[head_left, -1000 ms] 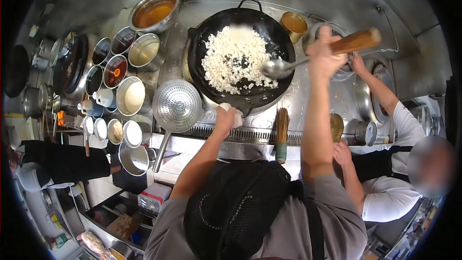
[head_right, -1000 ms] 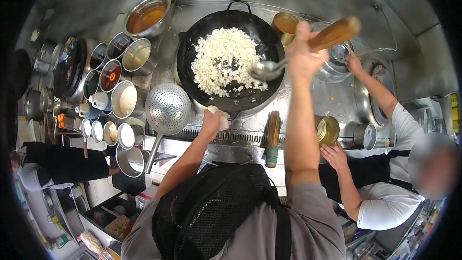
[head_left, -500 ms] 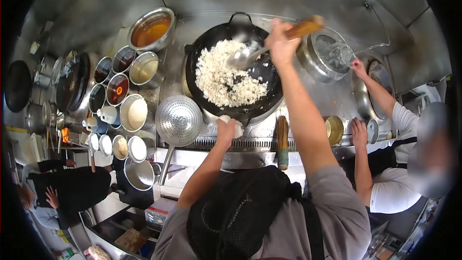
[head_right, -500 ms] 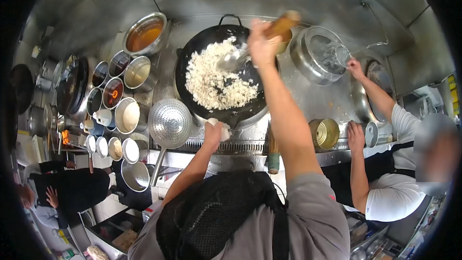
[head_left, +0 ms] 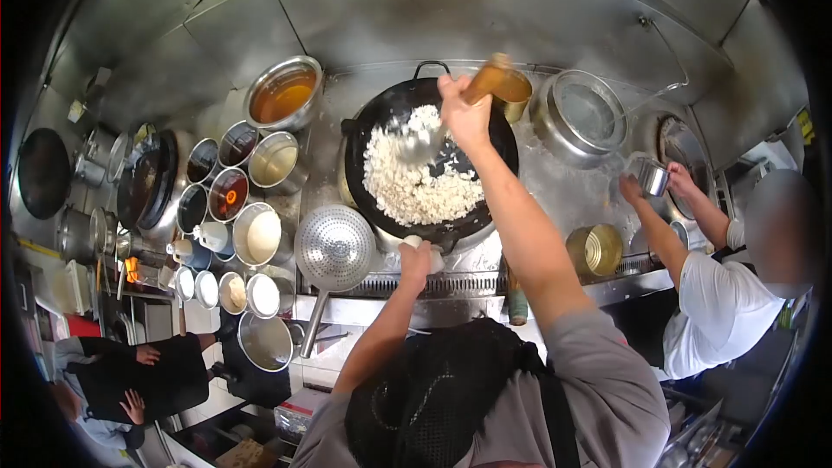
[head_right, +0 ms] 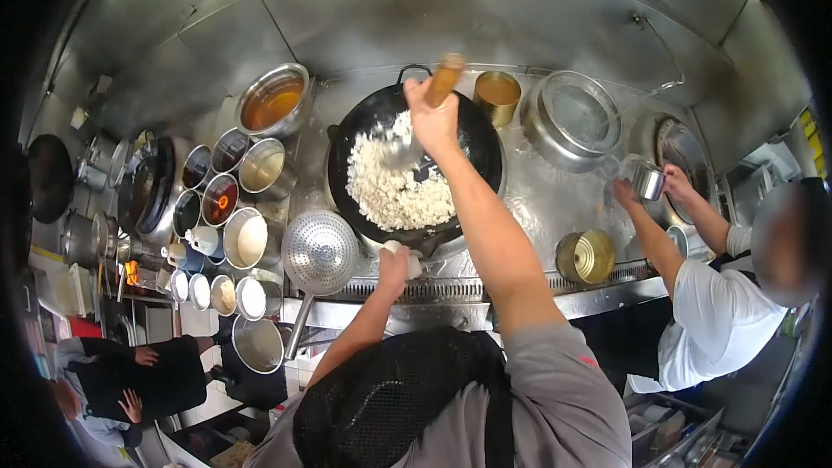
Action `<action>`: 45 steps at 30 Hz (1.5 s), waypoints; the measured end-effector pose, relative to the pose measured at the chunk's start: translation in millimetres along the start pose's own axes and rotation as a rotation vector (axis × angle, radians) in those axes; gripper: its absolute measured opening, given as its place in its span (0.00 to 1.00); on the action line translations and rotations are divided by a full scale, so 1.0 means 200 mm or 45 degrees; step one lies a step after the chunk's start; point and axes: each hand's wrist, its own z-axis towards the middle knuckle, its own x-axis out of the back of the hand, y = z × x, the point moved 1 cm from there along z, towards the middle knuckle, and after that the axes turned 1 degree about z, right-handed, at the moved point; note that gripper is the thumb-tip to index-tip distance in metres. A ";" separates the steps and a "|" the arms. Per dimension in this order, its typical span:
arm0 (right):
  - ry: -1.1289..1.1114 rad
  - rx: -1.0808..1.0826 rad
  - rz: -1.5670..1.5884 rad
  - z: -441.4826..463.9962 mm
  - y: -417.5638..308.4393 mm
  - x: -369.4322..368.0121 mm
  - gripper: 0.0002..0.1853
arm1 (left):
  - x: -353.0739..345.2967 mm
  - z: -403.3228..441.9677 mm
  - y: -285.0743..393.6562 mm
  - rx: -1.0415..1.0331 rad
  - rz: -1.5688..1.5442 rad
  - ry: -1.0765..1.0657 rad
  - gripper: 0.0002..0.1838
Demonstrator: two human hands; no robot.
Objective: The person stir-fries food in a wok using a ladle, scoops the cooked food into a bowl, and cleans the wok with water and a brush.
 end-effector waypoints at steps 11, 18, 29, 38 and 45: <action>-0.207 -0.171 -0.161 -0.53 -0.17 0.37 0.15 | 0.03 0.01 0.01 0.018 -0.132 -0.143 0.23; -0.099 0.274 -0.768 -1.01 -0.23 0.77 0.12 | 0.05 0.03 0.07 0.068 -0.144 -0.293 0.18; -0.150 -1.393 0.874 -1.21 -0.34 0.83 0.23 | 0.05 0.03 0.06 0.047 -0.240 -0.291 0.18; -0.595 -1.201 0.025 -1.37 -0.14 0.82 0.38 | 0.02 0.04 0.07 0.063 -0.268 -0.271 0.17; -0.767 -0.293 -1.043 -1.40 -0.28 0.90 0.39 | 0.01 -0.04 0.12 0.092 -0.266 -0.254 0.17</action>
